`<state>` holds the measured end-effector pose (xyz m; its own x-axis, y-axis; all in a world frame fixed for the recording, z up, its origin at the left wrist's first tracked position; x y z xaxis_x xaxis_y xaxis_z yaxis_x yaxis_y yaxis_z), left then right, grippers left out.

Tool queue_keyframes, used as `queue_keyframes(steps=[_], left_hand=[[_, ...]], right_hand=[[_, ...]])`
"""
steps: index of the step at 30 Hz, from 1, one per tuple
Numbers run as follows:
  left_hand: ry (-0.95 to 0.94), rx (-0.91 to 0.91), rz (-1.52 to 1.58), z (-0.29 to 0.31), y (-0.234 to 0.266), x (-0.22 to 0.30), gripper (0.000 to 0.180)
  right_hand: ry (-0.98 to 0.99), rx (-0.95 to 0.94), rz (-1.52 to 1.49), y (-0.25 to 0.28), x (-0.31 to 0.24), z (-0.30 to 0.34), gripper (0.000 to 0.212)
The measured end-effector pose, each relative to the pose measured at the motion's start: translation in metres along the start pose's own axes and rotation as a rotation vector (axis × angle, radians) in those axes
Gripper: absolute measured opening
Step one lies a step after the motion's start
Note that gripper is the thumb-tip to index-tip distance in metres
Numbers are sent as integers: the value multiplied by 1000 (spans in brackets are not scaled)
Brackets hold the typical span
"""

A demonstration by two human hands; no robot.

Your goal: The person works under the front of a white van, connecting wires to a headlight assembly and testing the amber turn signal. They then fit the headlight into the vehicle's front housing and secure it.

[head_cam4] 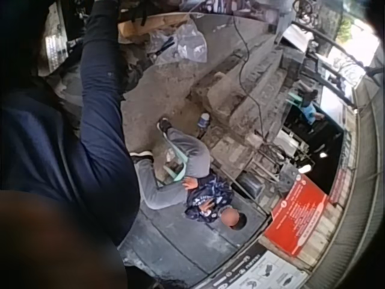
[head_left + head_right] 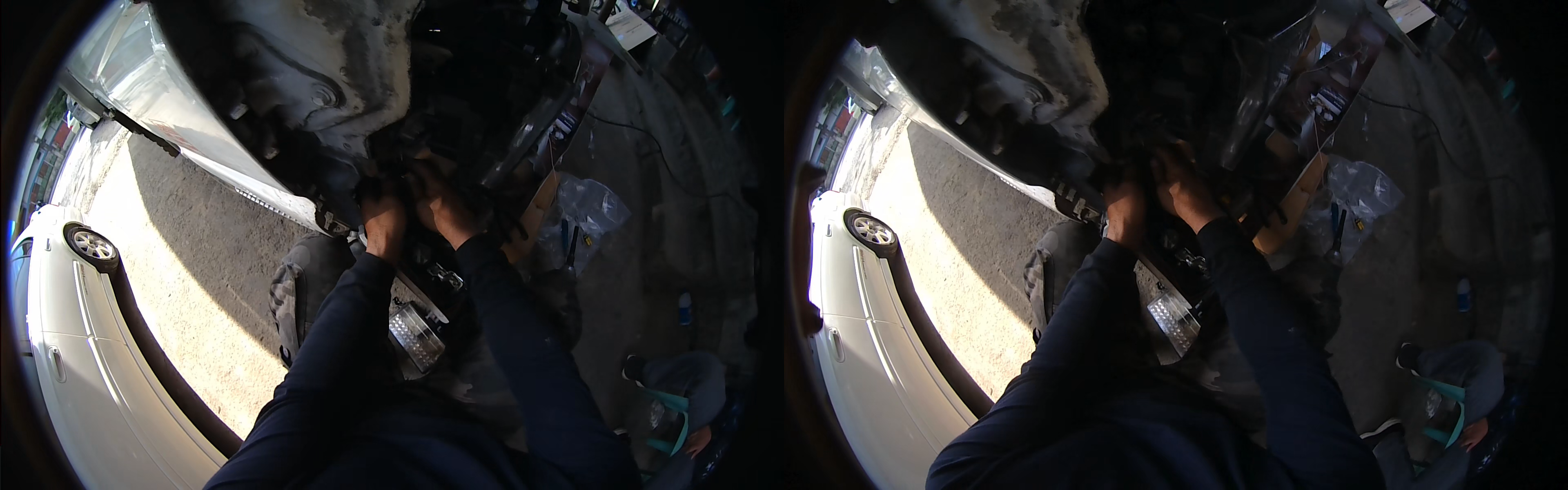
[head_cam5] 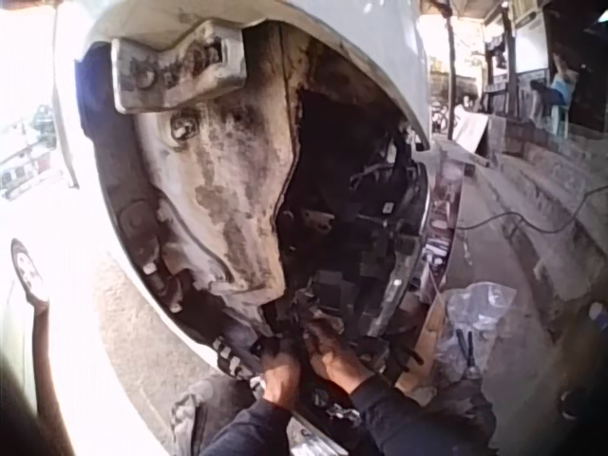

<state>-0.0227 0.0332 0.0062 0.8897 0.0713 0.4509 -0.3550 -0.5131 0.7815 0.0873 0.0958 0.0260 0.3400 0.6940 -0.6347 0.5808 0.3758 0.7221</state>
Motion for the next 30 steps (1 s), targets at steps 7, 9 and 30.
queue_keyframes(steps=[7,9,30], left_hand=[[197,65,596,4,14,11,22],[202,59,692,4,14,12,18],[272,-76,1094,32,0,4,17]], right_hand=[[140,81,217,19,-32,11,42],[175,19,170,33,-39,25,43],[56,29,-39,8,-19,13,22]])
Point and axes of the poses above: each hand's wrist, its own z-axis away from the middle knuckle, its own y-axis out of the back of the hand, x = y × z, the point moved 3 cm from there along -z, towards the middle knuckle, and after that the axes turned 15 degrees about -x, right-handed, at the moved point
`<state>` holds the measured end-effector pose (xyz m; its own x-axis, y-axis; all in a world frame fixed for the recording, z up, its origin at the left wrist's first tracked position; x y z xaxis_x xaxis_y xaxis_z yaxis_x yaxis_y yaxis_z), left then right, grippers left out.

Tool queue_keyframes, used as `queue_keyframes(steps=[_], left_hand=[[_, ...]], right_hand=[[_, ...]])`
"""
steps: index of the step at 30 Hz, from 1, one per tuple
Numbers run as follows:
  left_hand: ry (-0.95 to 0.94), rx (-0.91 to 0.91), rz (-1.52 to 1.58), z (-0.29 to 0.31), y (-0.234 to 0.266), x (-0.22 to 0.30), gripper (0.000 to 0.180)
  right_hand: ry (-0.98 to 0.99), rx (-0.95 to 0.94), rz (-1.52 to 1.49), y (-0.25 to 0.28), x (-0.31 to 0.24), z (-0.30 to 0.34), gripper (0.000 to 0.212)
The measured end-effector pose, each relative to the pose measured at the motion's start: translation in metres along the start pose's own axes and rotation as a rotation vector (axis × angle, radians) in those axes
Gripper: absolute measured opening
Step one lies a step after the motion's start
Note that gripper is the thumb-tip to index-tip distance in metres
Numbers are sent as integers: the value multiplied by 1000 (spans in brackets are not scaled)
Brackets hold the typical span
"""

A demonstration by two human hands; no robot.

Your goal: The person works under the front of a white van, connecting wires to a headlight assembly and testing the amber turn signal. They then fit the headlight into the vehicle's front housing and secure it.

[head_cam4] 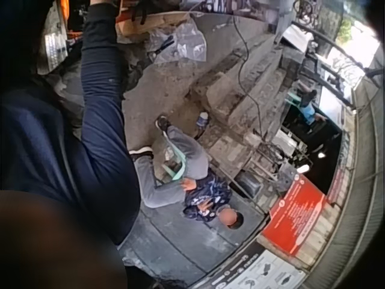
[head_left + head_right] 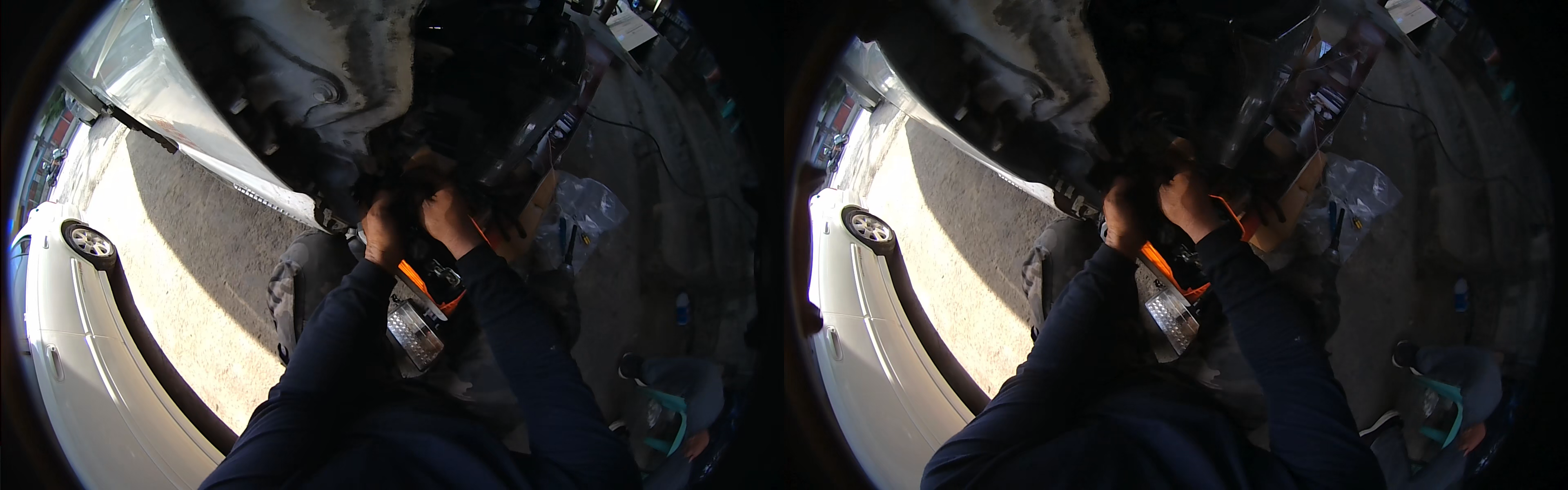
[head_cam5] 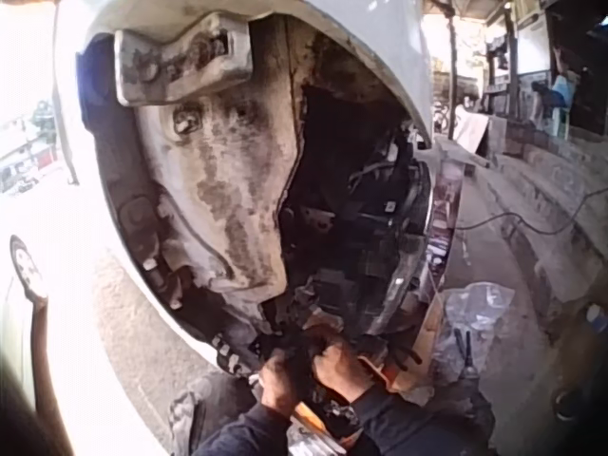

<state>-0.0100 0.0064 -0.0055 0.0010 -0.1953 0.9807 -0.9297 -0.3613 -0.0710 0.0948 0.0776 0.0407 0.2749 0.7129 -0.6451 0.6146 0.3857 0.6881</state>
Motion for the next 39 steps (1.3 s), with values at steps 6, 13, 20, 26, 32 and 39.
queue_keyframes(steps=[6,13,20,26,32,39], left_hand=[[-7,39,-223,5,-1,11,21],[-162,39,-858,1,-3,17,29],[-23,137,-297,-8,-4,14,37],[-154,1,-809,-6,1,22,25],[-133,-5,-909,-3,4,23,22],[-212,-29,-979,1,6,10,24]], right_hand=[[-50,74,-358,-10,0,-2,23],[1,74,-233,4,-8,1,26],[10,131,2,-10,-2,-1,28],[-97,-26,-464,-10,14,-12,36],[146,-197,64,8,24,-15,45],[-54,-193,-422,-8,24,-22,40]])
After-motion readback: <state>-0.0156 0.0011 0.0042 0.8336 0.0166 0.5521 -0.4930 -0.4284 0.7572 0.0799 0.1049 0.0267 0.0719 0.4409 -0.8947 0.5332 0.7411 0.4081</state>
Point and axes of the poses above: each hand's wrist, its own z-axis away from the middle knuckle, its own y-axis out of the back of the hand, x = y × z, the point moved 3 cm from there along -z, towards the middle knuckle, and after that the axes turned 15 degrees about -x, right-handed, at the moved point
